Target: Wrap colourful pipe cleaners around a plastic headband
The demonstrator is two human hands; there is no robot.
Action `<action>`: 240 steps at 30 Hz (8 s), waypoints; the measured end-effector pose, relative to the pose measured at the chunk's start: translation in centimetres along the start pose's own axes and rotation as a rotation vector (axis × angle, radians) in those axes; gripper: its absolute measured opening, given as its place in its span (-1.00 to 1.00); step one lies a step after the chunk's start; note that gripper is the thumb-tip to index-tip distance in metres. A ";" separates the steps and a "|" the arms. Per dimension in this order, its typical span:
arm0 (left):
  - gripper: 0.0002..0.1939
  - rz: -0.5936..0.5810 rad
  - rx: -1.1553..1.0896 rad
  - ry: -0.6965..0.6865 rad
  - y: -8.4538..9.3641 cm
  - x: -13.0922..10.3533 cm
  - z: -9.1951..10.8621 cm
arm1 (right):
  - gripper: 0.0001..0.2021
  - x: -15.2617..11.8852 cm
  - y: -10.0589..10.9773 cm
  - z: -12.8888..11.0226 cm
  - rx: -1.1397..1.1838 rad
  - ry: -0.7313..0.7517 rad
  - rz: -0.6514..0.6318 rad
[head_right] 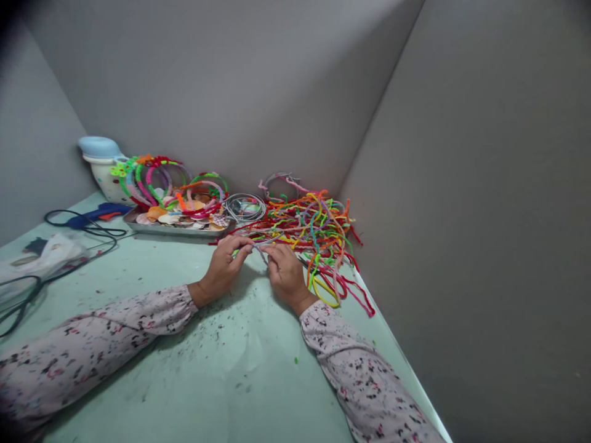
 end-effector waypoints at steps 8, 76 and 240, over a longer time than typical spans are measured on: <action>-0.81 -0.036 -0.046 0.026 0.1 0.0 0.2 | -0.66 -0.1 -0.1 -0.2 0.121 0.036 -0.053; -0.85 -0.199 -0.017 -0.017 -0.2 -0.1 0.8 | -0.94 -0.2 0.5 -0.4 0.066 -0.136 0.150; -0.88 -0.202 0.069 -0.018 -0.7 -0.2 0.1 | -0.88 -0.1 -0.1 0.2 0.105 -0.174 0.055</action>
Point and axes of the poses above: each hand's wrist, its own x-axis towards the middle knuckle, its own y-axis out of the back of the hand, z = x × y, the point moved 2 cm from there along x, towards the middle knuckle, and after that the axes turned 10 degrees about -z, right-handed, at the moved point
